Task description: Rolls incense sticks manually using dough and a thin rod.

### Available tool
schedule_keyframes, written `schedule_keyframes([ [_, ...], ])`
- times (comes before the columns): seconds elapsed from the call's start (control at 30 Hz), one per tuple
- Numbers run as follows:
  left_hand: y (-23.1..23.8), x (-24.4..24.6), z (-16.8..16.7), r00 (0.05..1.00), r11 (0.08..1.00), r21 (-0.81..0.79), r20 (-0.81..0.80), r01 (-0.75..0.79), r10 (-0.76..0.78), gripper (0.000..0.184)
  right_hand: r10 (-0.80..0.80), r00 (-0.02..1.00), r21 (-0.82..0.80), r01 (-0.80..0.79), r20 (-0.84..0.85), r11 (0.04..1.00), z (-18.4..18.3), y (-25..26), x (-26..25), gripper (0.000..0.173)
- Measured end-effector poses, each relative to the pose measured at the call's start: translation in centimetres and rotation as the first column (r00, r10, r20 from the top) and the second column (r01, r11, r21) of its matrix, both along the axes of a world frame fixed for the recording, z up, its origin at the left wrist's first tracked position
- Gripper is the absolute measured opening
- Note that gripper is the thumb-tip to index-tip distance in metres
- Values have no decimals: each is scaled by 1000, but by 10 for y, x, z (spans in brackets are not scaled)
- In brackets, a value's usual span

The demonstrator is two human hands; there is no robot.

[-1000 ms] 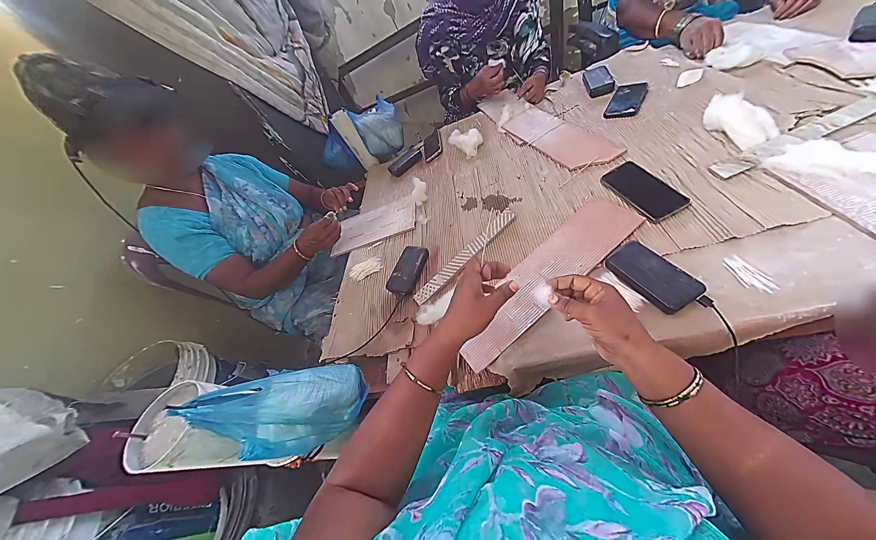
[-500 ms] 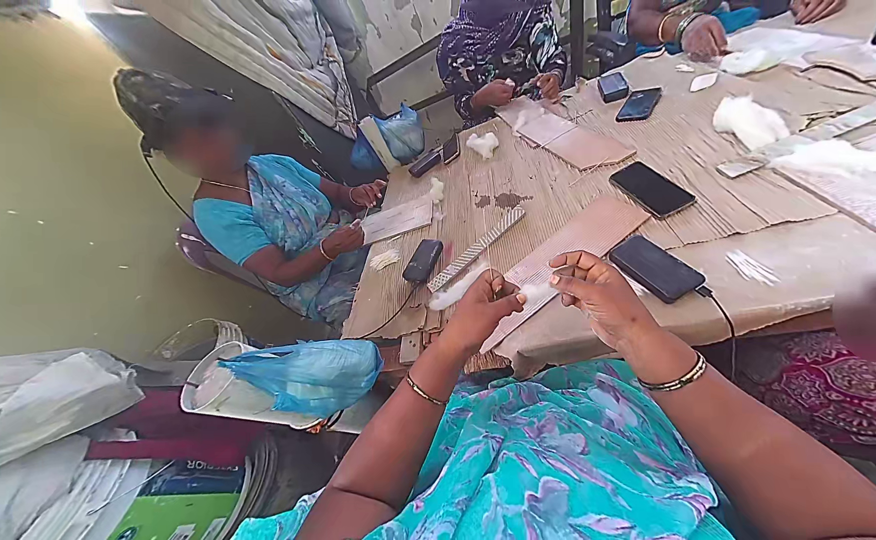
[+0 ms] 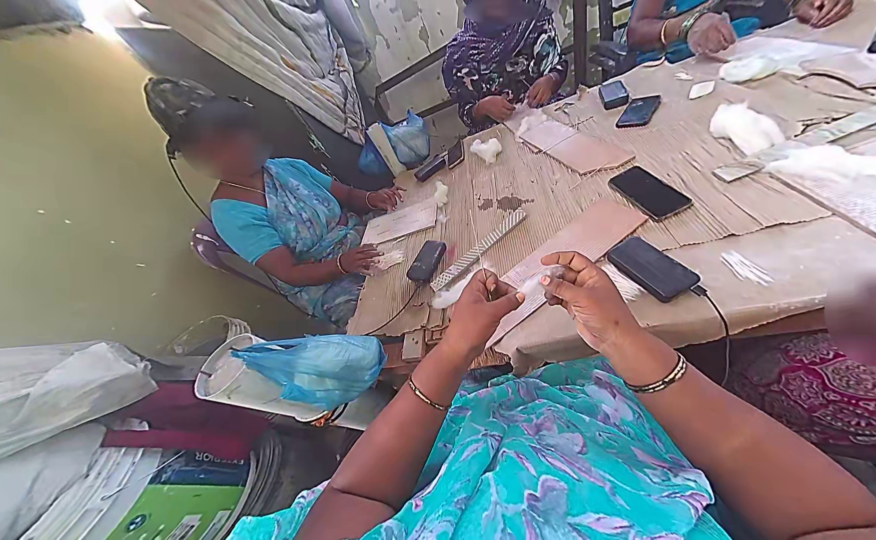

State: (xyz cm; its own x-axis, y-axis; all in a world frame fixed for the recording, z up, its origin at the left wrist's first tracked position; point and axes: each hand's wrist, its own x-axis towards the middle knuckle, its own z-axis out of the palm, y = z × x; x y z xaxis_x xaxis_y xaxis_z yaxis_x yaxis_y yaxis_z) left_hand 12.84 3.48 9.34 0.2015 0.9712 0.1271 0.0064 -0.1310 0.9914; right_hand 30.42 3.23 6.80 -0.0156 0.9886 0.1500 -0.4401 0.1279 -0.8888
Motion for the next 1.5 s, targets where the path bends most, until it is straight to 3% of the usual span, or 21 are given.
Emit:
schedule_keyframes([
  [0.13, 0, 1, 0, 1000, 1000, 2, -11, -18, 18, 32, 37, 995, 40, -41, 93, 998, -1, -1, 0, 37],
  [0.3, -3, 1, 1, 999, 1000, -6, -44, -18, 17, 34, -62, 991, 58, 55, 119, 997, -2, -2, -1, 30],
  [0.43, -2, -2, 1, 999, 1000, -12, -37, 15, -15, 35, -17, 992, 27, 14, 125, 1000, -2, -1, 0, 34],
  [0.63, 4, -8, -3, 999, 999, -11, 18, 30, -30, 9, 7, 989, 56, -16, 147, 998, -4, -1, -4, 40],
  [0.93, 0, 4, -3, 1000, 999, -35, 8, 15, -15, 28, -99, 914, 227, 8, 393, 974, -14, -1, -7, 50],
  [1.17, 2, 1, -5, 1000, 999, -24, 16, -26, 26, 29, -23, 967, 170, -21, 254, 985, -7, -1, -2, 43],
  [1.33, 1, 1, -6, 1000, 999, -21, 11, -24, 24, 28, -71, 972, 132, 41, 225, 990, -8, 0, -3, 35],
  [1.5, 1, 1, -6, 1000, 999, -31, 15, -26, 26, 27, -31, 974, 110, 7, 223, 994, -8, 1, -2, 40],
])
